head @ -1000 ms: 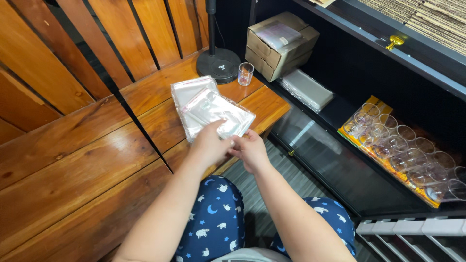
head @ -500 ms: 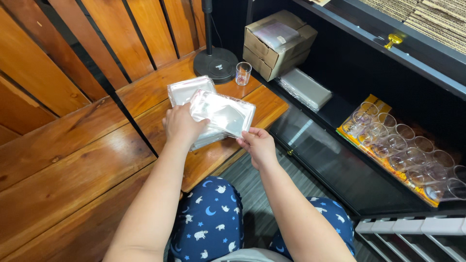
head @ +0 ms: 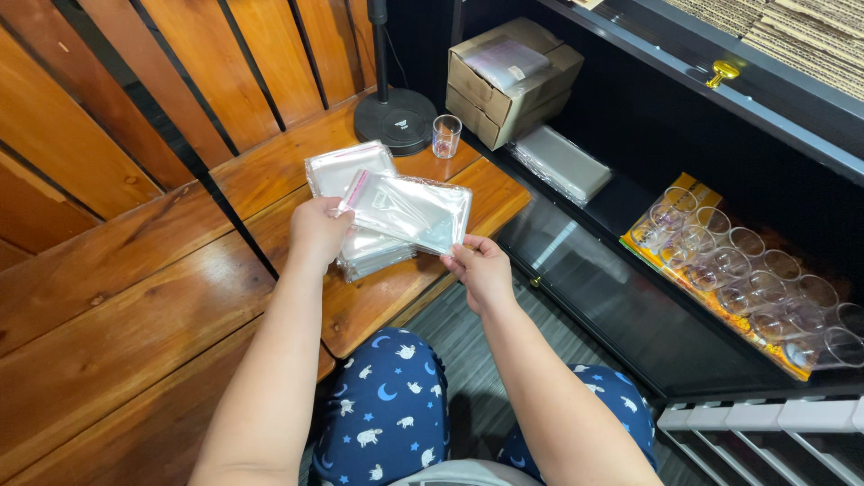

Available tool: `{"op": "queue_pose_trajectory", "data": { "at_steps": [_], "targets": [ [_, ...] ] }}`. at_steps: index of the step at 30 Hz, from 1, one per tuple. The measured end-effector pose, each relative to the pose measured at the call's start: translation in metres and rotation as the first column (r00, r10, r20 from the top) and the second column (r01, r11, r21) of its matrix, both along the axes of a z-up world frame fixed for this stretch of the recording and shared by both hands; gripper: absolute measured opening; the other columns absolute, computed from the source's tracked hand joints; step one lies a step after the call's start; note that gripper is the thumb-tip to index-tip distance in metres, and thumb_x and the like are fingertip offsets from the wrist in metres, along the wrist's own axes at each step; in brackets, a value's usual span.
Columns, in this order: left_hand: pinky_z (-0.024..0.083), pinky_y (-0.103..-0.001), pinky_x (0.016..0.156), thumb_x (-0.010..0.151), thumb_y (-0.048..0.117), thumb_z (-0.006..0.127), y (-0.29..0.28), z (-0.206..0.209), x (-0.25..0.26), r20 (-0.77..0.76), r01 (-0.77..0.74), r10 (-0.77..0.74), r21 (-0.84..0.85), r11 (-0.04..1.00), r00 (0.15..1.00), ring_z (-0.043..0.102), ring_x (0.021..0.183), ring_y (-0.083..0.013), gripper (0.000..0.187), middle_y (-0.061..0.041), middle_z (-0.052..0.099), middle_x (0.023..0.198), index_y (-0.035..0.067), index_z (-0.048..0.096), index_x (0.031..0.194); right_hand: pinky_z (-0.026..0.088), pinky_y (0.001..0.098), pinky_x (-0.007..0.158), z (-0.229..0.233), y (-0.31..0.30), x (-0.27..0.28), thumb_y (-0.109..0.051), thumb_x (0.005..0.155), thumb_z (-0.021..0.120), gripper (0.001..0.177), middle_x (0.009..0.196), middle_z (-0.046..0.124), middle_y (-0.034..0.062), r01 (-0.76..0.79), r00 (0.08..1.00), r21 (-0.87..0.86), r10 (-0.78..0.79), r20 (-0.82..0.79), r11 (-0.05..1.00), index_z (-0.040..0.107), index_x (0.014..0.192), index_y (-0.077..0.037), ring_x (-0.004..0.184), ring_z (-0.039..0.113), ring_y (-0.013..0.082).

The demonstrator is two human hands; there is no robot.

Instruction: The person moves small clear glasses from a wooden bench to a shelf in a cabinet. Then, the person picks up stacks of plastic-wrapped items from the bench and places them into the cabinet.

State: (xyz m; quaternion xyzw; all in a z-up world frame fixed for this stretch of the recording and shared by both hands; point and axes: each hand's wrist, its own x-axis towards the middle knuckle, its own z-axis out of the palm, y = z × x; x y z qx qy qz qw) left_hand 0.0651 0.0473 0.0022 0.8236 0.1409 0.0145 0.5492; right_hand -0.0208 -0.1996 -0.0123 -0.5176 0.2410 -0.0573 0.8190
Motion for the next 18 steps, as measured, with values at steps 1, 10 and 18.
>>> {"op": "queue_pose_trajectory", "data": {
  "at_steps": [1, 10, 18],
  "targets": [
    [0.064, -0.026, 0.063, 0.087, 0.017, 0.079, -0.003, 0.005, -0.005, 0.000, 0.001, -0.001, 0.000, 1.000, 1.000, 0.077, 0.074, -0.0164, 0.044, -0.016, 0.075, 0.102, 0.007, 0.070, 0.129, 0.069, 0.0365, 0.080, -0.002, 0.000, 0.001, 0.001, 0.094, 0.071, 0.026, 0.079, 0.061, 0.0101, 0.001, 1.000, 0.000, -0.001, 0.000, 1.000, 0.063, 0.118, 0.006, 0.073, 0.071, 0.0187],
    [0.065, -0.028, 0.074, 0.092, 0.003, 0.070, -0.024, 0.039, -0.033, 0.046, 0.018, -0.008, -0.228, 0.974, 0.999, 0.075, 0.086, -0.0202, 0.049, -0.027, 0.071, 0.108, -0.010, 0.057, 0.137, 0.068, 0.0374, 0.081, -0.013, -0.008, 0.007, 0.005, 0.092, 0.071, 0.024, 0.082, 0.064, 0.0125, 0.022, 1.000, -0.007, -0.022, 0.007, 1.000, 0.062, 0.114, 0.008, 0.075, 0.073, 0.0214],
    [0.067, -0.033, 0.076, 0.092, 0.002, 0.071, -0.067, -0.002, 0.016, 0.172, 0.092, -0.025, -0.397, 0.913, 0.985, 0.075, 0.086, -0.0252, 0.050, -0.031, 0.068, 0.111, -0.010, 0.053, 0.137, 0.068, 0.0387, 0.082, -0.040, -0.042, 0.018, 0.009, 0.091, 0.068, 0.024, 0.091, 0.069, 0.0182, 0.153, 0.985, 0.015, -0.154, 0.073, 0.988, 0.063, 0.115, 0.006, 0.082, 0.077, 0.0302]
  ]
}}
